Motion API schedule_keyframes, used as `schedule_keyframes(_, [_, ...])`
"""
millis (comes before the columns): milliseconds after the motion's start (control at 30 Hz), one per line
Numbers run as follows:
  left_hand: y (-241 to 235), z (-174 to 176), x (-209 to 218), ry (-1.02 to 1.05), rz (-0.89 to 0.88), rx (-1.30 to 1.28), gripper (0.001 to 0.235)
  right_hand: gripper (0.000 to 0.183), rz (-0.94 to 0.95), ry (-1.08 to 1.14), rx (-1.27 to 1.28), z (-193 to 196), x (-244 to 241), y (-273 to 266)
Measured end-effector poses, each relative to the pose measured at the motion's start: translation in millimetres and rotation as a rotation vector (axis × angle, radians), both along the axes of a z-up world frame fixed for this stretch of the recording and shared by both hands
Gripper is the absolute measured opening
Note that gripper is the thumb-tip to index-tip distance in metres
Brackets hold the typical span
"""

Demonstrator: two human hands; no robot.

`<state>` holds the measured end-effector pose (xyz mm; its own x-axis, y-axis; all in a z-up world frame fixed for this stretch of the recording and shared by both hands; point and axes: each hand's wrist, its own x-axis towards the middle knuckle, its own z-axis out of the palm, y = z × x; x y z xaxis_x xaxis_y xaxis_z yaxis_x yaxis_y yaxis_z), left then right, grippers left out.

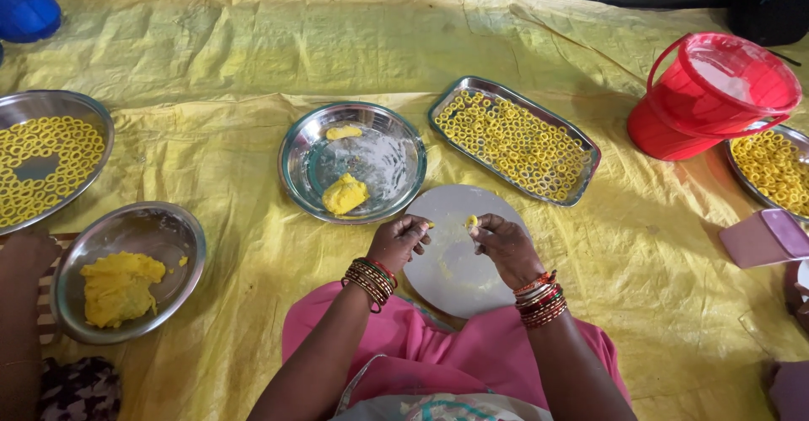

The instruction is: The person rolls small pieces of yellow dough into thin ropes on a flat board and then joins the ends to form rings. The finished rings are placed onto a metal tray. The person repeats this process continuously.

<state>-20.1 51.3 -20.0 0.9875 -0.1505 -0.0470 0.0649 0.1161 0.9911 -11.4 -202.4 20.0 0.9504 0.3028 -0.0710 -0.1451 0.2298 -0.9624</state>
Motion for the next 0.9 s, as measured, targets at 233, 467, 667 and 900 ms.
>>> schedule_keyframes(233, [0, 1, -1, 0.002, -0.018, 0.008, 0.026, 0.014, 0.01, 0.098, 0.193, 8, -4, -7])
schedule_keyframes(467, [-1, 1, 1, -0.001, -0.022, 0.025, 0.028, 0.014, -0.049, 0.028, -0.003, 4, 3, -5])
schedule_keyframes(667, [0, 2, 0, -0.002, -0.015, 0.038, 0.026, 0.019, -0.09, 0.022, -0.07, 7, 4, -4])
schedule_keyframes(900, [1, 2, -1, -0.001, -0.006, 0.052, 0.026, 0.012, -0.086, -0.009, -0.064, -5, 10, -12])
